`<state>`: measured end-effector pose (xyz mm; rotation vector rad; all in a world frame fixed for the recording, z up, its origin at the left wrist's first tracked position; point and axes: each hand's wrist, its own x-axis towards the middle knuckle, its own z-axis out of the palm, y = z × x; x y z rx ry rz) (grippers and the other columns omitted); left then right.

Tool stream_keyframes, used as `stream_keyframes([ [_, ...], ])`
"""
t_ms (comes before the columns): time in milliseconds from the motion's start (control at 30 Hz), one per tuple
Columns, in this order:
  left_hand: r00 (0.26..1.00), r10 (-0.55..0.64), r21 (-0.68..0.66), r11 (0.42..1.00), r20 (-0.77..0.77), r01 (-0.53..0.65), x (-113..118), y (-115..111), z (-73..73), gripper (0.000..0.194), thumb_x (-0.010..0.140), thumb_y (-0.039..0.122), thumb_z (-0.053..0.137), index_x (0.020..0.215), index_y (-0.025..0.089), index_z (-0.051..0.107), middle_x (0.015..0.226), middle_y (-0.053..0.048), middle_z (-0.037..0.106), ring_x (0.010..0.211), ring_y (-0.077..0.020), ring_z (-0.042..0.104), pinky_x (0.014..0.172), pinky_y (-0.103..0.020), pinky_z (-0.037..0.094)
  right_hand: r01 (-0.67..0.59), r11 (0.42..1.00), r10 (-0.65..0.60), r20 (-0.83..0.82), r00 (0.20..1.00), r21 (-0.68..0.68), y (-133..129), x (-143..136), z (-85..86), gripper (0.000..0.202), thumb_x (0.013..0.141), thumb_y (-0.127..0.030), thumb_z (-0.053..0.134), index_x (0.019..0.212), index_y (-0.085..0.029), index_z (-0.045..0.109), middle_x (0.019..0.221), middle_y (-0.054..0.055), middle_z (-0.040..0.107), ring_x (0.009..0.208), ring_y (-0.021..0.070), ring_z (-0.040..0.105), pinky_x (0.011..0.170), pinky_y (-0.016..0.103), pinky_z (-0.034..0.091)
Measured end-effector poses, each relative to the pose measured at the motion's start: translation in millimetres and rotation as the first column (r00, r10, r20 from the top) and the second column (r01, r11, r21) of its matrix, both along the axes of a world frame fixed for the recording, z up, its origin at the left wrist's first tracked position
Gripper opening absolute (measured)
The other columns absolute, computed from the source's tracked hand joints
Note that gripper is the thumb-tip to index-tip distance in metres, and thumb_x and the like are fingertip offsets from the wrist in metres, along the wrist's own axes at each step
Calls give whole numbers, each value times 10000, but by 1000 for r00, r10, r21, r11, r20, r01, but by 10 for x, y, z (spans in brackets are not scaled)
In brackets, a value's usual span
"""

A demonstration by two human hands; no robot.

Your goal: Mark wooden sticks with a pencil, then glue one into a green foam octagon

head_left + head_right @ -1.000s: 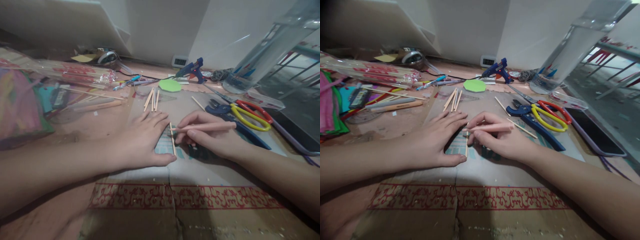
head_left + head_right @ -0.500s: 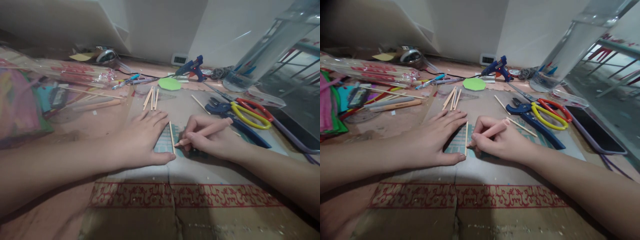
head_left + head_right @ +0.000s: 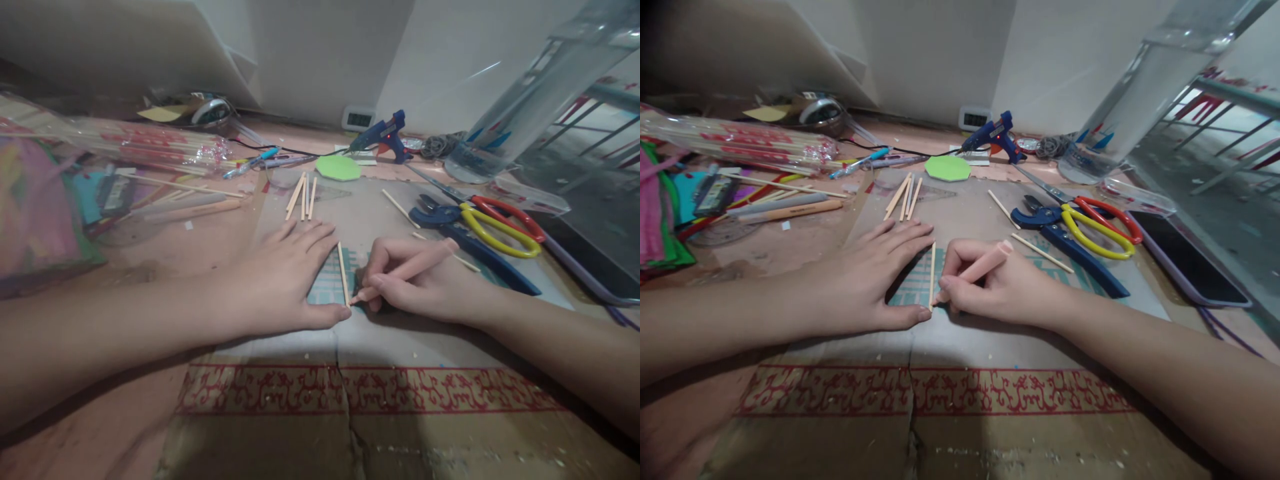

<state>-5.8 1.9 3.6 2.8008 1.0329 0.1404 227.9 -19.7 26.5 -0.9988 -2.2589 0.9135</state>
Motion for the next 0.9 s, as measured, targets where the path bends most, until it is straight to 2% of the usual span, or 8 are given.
stream_keyframes([
  [100,1000,-4,-3,1000,10,4,2,2,-1,969,871,747,535,1529,44,420,1641,-225,375,1555,-379,287,1283,-537,201,16,1000,-16,-18,1000,-24,7,-2,1,276,901,-151,642,635,-174,716,720,26,688,608,113,660,553,215,497],
  [367,1000,13,-10,1000,-3,-13,14,-9,24,937,876,735,514,1504,42,454,1631,-226,392,1549,-370,304,1285,-514,205,-77,997,77,-40,996,8,-5,27,-28,287,926,-177,634,662,-157,745,708,35,675,617,116,670,558,204,519],
  [667,1000,7,-4,1000,-8,-7,15,-2,15,939,876,742,514,1499,41,459,1638,-231,377,1549,-382,299,1275,-538,226,-59,998,58,-32,998,-23,4,15,-20,299,924,-194,639,638,-162,719,701,31,672,615,115,664,557,204,512],
  [900,1000,10,-13,1000,-6,-10,9,-2,30,964,870,738,535,1533,49,413,1640,-221,379,1556,-378,286,1282,-548,199,102,992,-105,-40,994,-77,9,-4,-32,258,942,-224,644,688,-190,679,706,25,709,586,124,662,540,233,494],
])
